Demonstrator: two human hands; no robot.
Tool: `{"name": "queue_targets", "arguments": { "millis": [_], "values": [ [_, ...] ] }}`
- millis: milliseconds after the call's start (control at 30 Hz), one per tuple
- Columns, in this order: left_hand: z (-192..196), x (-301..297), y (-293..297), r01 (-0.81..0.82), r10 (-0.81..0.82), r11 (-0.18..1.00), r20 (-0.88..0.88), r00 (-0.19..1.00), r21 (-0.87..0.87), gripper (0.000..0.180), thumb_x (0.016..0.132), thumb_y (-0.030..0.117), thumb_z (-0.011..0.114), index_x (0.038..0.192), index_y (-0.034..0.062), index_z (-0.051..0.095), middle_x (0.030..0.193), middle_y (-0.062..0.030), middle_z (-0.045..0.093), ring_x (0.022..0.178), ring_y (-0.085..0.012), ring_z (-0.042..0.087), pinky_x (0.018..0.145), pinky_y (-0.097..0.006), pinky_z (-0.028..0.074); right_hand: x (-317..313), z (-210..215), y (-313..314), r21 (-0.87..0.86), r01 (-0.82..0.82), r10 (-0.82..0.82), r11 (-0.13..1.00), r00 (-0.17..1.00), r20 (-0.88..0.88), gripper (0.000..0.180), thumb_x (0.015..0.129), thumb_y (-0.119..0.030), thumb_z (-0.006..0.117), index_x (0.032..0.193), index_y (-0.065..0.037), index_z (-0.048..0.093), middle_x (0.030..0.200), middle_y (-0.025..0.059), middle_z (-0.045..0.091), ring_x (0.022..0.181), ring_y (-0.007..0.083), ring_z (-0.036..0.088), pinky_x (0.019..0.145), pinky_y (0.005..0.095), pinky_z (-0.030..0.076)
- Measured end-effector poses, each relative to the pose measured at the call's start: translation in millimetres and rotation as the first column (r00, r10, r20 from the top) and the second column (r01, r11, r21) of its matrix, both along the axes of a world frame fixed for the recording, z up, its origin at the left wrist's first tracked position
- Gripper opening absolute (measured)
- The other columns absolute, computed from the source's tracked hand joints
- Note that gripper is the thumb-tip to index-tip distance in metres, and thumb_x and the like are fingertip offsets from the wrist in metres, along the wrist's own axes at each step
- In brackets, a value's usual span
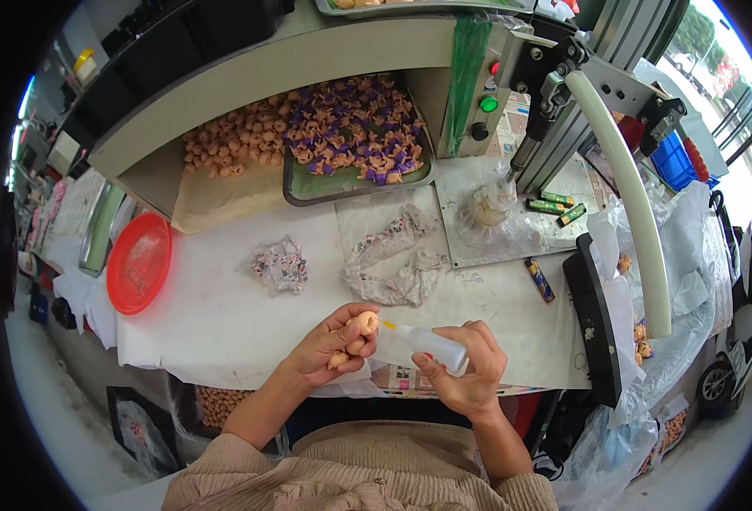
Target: Applying decorative chips to small clay objects using a squeeze bottle for adhesive or glaze.
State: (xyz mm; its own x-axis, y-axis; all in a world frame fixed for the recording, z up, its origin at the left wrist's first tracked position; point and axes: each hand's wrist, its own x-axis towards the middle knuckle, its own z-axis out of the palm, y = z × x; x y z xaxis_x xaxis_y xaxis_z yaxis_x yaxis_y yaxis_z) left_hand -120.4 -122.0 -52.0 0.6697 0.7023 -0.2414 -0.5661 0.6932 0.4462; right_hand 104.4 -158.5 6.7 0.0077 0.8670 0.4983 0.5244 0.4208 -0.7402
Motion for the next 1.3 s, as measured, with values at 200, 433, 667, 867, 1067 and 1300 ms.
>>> {"name": "queue_targets", "arguments": {
  "millis": [200,433,667,867,1067,1300],
  "values": [
    [9.0,-4.2,-1.6,-0.022,0.025,0.998,0.047,0.999,-0.062,0.036,0.094,0.017,0.057,0.129,0.0135,0.049,0.097,-0.0043,0.055,0.077,-0.0108,0.054,0.045,-0.018,0.039,4.2,-13.5,12.6,-0.087,0.069,-0.076,0.994,0.994,-0.076,0.034,0.069,-0.011,0.080,0.093,0.000,0.058,0.081,0.0063,0.056,0.074,0.0142,0.054,0.065,0.0264,0.044],
    [15.1,-26.6,-12.9,-0.046,0.045,0.999,0.073,0.996,0.018,0.040,0.092,0.015,0.060,0.130,0.0145,0.049,0.100,-0.0059,0.055,0.078,-0.0132,0.051,0.048,-0.018,0.040,1.6,-24.1,50.8,-0.261,0.111,-0.138,0.959,0.987,-0.087,0.032,0.076,-0.012,0.076,0.097,-0.003,0.054,0.084,0.0047,0.058,0.069,0.0096,0.052,0.060,0.0243,0.043],
    [33.1,-61.2,-17.5,-0.109,0.109,0.993,0.017,0.994,0.037,0.034,0.091,0.010,0.059,0.125,0.0093,0.052,0.100,-0.0063,0.055,0.076,-0.0115,0.055,0.046,-0.018,0.040,-15.2,0.6,86.4,-0.052,0.059,-0.044,0.997,0.965,0.257,0.021,0.080,-0.011,0.069,0.098,-0.003,0.061,0.089,0.0097,0.063,0.087,0.0232,0.058,0.076,0.0338,0.044],
    [39.4,-77.2,-29.2,-0.109,0.104,0.993,0.090,0.991,0.048,0.037,0.088,0.001,0.056,0.123,0.0118,0.054,0.105,-0.0112,0.055,0.075,-0.0148,0.052,0.043,-0.018,0.040,-60.9,22.2,185.7,0.155,0.028,-0.075,0.988,0.948,0.309,0.016,0.081,-0.006,0.062,0.097,-0.004,0.064,0.092,0.0135,0.063,0.090,0.0315,0.057,0.078,0.0384,0.045],
    [55.0,-82.8,-42.0,-0.156,0.148,0.986,0.117,0.982,0.063,0.036,0.090,0.012,0.061,0.125,0.0111,0.052,0.101,-0.0080,0.054,0.072,-0.0128,0.051,0.044,-0.018,0.038,-81.1,6.0,264.5,0.077,0.233,-0.239,0.969,0.831,0.503,0.013,0.079,-0.008,0.062,0.091,-0.003,0.064,0.088,0.0162,0.063,0.080,0.0373,0.059,0.072,0.0440,0.048],
    [48.6,-89.7,-34.9,-0.177,0.169,0.983,0.121,0.978,0.057,0.039,0.093,0.033,0.056,0.125,0.0111,0.050,0.098,-0.0042,0.054,0.077,-0.0131,0.051,0.047,-0.019,0.039,-101.0,28.1,220.5,0.138,-0.008,-0.022,0.990,0.976,0.215,0.013,0.082,-0.004,0.061,0.093,-0.001,0.064,0.085,0.0137,0.064,0.070,0.0264,0.062,0.064,0.0358,0.050]
  ]
}}
